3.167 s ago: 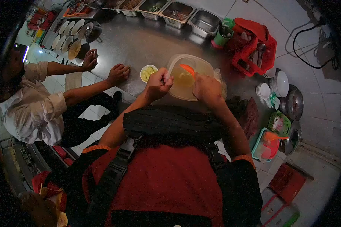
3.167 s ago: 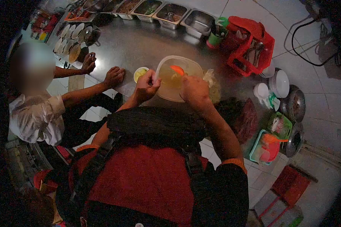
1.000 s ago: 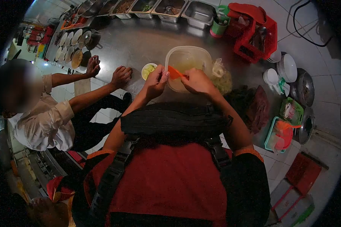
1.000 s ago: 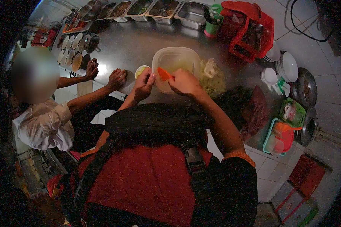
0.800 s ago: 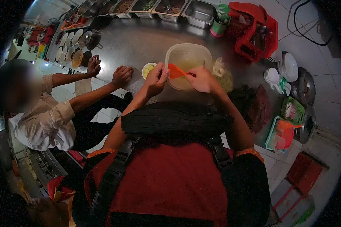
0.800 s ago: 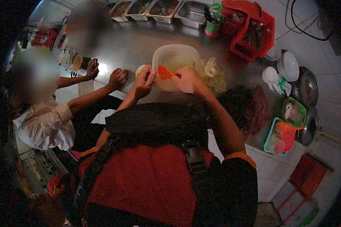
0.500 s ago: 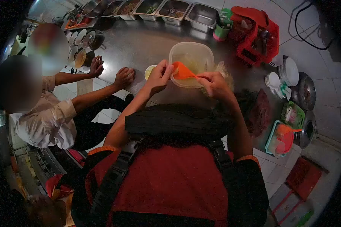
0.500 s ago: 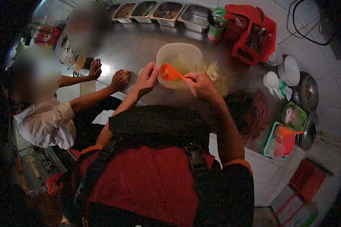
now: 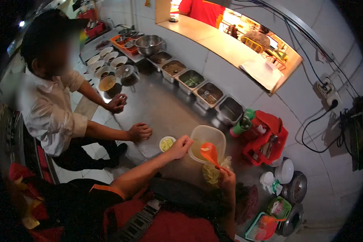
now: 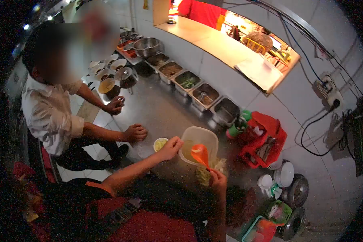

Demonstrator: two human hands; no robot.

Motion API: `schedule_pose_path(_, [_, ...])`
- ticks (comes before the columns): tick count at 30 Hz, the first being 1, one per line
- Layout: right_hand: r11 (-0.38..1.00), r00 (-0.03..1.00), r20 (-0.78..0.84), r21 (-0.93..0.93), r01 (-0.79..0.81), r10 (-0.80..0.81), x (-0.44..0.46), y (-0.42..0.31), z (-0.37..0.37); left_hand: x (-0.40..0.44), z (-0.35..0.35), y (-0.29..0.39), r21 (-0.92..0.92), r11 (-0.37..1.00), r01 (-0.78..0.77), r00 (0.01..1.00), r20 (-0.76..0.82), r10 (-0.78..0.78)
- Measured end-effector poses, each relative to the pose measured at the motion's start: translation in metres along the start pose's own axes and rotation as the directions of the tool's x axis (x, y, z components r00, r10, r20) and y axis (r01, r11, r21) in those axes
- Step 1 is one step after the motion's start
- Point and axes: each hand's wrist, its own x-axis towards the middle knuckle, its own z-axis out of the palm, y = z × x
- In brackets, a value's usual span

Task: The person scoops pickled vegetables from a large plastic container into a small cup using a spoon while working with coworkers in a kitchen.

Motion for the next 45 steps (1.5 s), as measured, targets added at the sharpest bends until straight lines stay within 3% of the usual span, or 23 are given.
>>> schedule_pose_path(2, [0.999,1.0,0.009,-0.029,0.015,-0.015,-0.006,-0.007,0.002,-0.008,0.001,0.007,0.019,0.996,0.089,0.996,-0.021,-0.089])
schedule_pose_path(4, [0.999,1.0,-0.011,-0.047,0.002,-0.002,-0.004,-0.015,0.009,-0.016,-0.001,0.003,-0.082,0.991,0.104,0.994,-0.006,-0.105])
schedule_pose_path(7, [0.995,0.993,0.099,-0.076,0.065,-0.058,0.013,-0.006,0.011,-0.032,-0.008,-0.008,-0.218,0.972,0.089,0.994,-0.038,-0.099])
schedule_pose_path(9, [0.998,0.999,0.042,0.064,0.007,-0.01,0.009,-0.017,0.025,-0.043,-0.015,-0.003,-0.312,0.928,0.204,0.978,0.107,-0.179])
schedule_pose_path(12, [0.99,0.997,0.07,0.144,0.005,-0.015,0.008,-0.021,0.041,-0.066,-0.022,0.002,-0.309,0.936,0.167,0.982,0.141,-0.128])
schedule_pose_path(14, [0.991,0.994,0.11,0.13,-0.006,-0.009,0.007,-0.027,0.051,-0.08,-0.037,0.029,-0.274,0.938,0.214,0.976,0.095,-0.195])
schedule_pose_path(16, [0.993,0.989,0.145,0.119,-0.022,0.005,0.008,-0.021,0.055,-0.088,-0.046,0.033,-0.244,0.938,0.247,0.955,0.223,-0.194])
schedule_pose_path(21, [0.992,0.966,0.246,-0.078,0.098,-0.076,0.014,-0.027,0.072,-0.101,-0.066,0.04,-0.253,0.929,0.269,0.96,0.15,-0.237])
schedule_pose_path(24, [0.976,0.935,0.338,-0.143,0.164,-0.107,0.03,-0.011,0.067,-0.102,-0.069,0.021,-0.193,0.947,0.257,0.965,0.008,-0.261])
schedule_pose_path(26, [1.0,0.934,0.357,0.011,-0.022,0.017,0.007,-0.033,0.096,-0.106,-0.077,0.012,-0.304,0.921,0.246,0.961,-0.045,-0.271])
schedule_pose_path(29, [0.982,0.867,0.495,0.129,-0.14,0.058,0.013,-0.012,0.101,-0.113,-0.092,0.007,-0.262,0.913,0.314,0.915,-0.172,-0.364])
schedule_pose_path(30, [0.976,0.851,0.522,0.149,-0.156,0.056,0.018,-0.006,0.104,-0.116,-0.095,-0.001,-0.33,0.909,0.256,0.926,-0.185,-0.328])
schedule_pose_path(32, [0.98,0.859,0.492,0.051,-0.193,0.144,0.02,0.003,0.111,-0.123,-0.102,-0.003,-0.361,0.891,0.277,0.895,-0.239,-0.375])
schedule_pose_path(36, [0.984,0.867,0.472,-0.009,-0.178,0.162,0.034,0.044,0.122,-0.134,-0.108,-0.007,-0.359,0.874,0.326,0.849,-0.296,-0.438])
schedule_pose_path(39, [0.996,0.902,0.423,-0.058,-0.061,0.08,0.044,0.086,0.129,-0.141,-0.11,-0.02,-0.35,0.863,0.364,0.845,-0.266,-0.464])
schedule_pose_path(41, [0.878,0.875,0.348,-0.222,0.425,-0.336,0.051,0.106,0.134,-0.144,-0.108,-0.021,-0.336,0.858,0.388,0.836,-0.262,-0.481])
schedule_pose_path(42, [0.88,0.88,0.338,-0.226,0.419,-0.332,0.047,0.1,0.137,-0.144,-0.107,-0.02,-0.319,0.859,0.401,0.829,-0.273,-0.489])
schedule_pose_path(44, [0.659,0.88,0.339,-0.584,0.474,-0.332,0.035,0.074,0.144,-0.144,-0.105,-0.021,-0.298,0.854,0.427,0.82,-0.269,-0.505])
schedule_pose_path(45, [0.662,0.885,0.329,-0.587,0.466,-0.33,0.036,0.075,0.145,-0.144,-0.104,-0.022,-0.278,0.85,0.448,0.811,-0.275,-0.517])
